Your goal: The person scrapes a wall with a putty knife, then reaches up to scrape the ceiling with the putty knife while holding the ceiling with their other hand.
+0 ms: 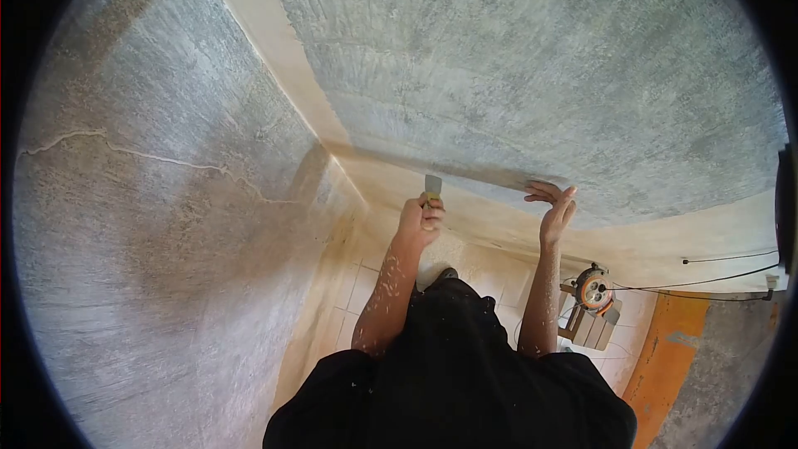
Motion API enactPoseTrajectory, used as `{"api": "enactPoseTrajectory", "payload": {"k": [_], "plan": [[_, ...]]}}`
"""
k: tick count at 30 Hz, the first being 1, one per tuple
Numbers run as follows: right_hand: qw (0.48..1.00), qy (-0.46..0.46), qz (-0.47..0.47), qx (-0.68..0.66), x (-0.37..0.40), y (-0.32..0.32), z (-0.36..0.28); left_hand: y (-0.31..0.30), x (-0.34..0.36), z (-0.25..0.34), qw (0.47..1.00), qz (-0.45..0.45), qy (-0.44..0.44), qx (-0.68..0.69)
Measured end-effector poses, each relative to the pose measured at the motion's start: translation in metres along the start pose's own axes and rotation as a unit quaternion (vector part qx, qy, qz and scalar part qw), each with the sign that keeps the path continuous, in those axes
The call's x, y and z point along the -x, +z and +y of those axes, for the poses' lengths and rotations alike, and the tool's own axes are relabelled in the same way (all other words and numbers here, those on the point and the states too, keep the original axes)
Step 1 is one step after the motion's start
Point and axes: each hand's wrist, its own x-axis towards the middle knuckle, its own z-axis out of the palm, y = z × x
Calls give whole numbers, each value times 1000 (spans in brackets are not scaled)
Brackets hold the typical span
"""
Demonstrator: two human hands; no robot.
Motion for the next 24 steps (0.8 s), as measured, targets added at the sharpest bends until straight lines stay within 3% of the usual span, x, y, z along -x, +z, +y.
{"api": "enactPoseTrajectory", "payload": {"k": [2,5,8,11,14,17,20,21,24], "plan": [[1000,6,-5,-6,-1,-1,-1,8,-1,-19,997,18,26,-65],[1000,5,-20,-16,-1,-3,0,-4,-15,-27,999,36,-9,-18],[1000,-6,-14,-1,2,-13,-1,13,-10,-53,990,59,32,-120],[1000,3,-10,-11,5,-27,2,-12,-24,-56,996,-9,-47,-77],[1000,8,-8,0,4,-45,-3,21,-15,-78,994,72,2,-84],[1000,13,-5,5,1,-61,4,-1,-21,-73,995,-1,-9,-103],[1000,9,-9,25,1,-76,0,20,-15,-84,996,39,28,-77],[1000,23,3,6,2,-78,0,18,-20,-82,998,2,-21,-65],[999,18,-21,34,0,-87,7,23,-15,-108,998,0,-16,-55]]}}
